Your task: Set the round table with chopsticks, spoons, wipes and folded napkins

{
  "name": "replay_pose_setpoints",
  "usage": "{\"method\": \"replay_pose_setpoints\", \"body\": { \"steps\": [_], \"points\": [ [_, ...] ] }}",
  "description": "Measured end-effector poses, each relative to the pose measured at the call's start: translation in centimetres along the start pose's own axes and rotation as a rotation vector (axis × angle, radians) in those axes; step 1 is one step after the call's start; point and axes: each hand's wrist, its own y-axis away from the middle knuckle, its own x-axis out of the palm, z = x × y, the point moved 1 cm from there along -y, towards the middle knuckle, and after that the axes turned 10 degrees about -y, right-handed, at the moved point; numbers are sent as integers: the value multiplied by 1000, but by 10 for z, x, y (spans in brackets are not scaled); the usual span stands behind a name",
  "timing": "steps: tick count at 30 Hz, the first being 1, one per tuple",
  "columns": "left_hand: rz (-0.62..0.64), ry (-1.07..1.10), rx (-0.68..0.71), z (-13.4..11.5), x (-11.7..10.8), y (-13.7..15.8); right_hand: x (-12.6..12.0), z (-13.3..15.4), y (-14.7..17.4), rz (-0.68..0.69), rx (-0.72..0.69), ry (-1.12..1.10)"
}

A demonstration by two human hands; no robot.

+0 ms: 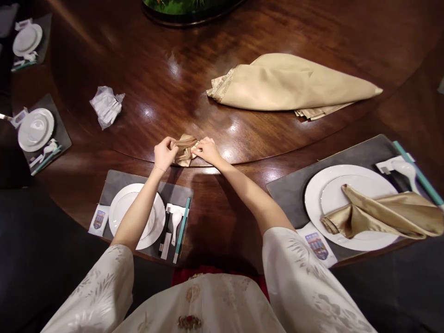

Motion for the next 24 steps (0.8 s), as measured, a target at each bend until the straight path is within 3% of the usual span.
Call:
{"method": "replay_pose_setpoints", "body": {
  "steps": [5, 9, 12, 16, 19, 21, 24],
  "points": [
    [-69, 77, 62, 3, -4, 11, 4, 14, -16, -99, 241, 65],
    [37, -109, 298, 5, 14, 32, -1, 24, -27, -96, 447, 127],
    [111, -208, 388, 15, 35, 45, -12, 24, -35, -78, 467, 168],
    [115, -111, 408, 27, 57, 51, -41, 7, -55, 183, 443, 94],
    [121, 22, 409, 28, 64, 53, -60, -6, -71, 298, 412, -175],
    [132, 85, 408, 27, 65, 56, -61, -5, -80, 304, 414, -351],
    [170, 156, 406, 30, 57, 64, -45, 12, -84, 503, 492, -398]
  ]
}}
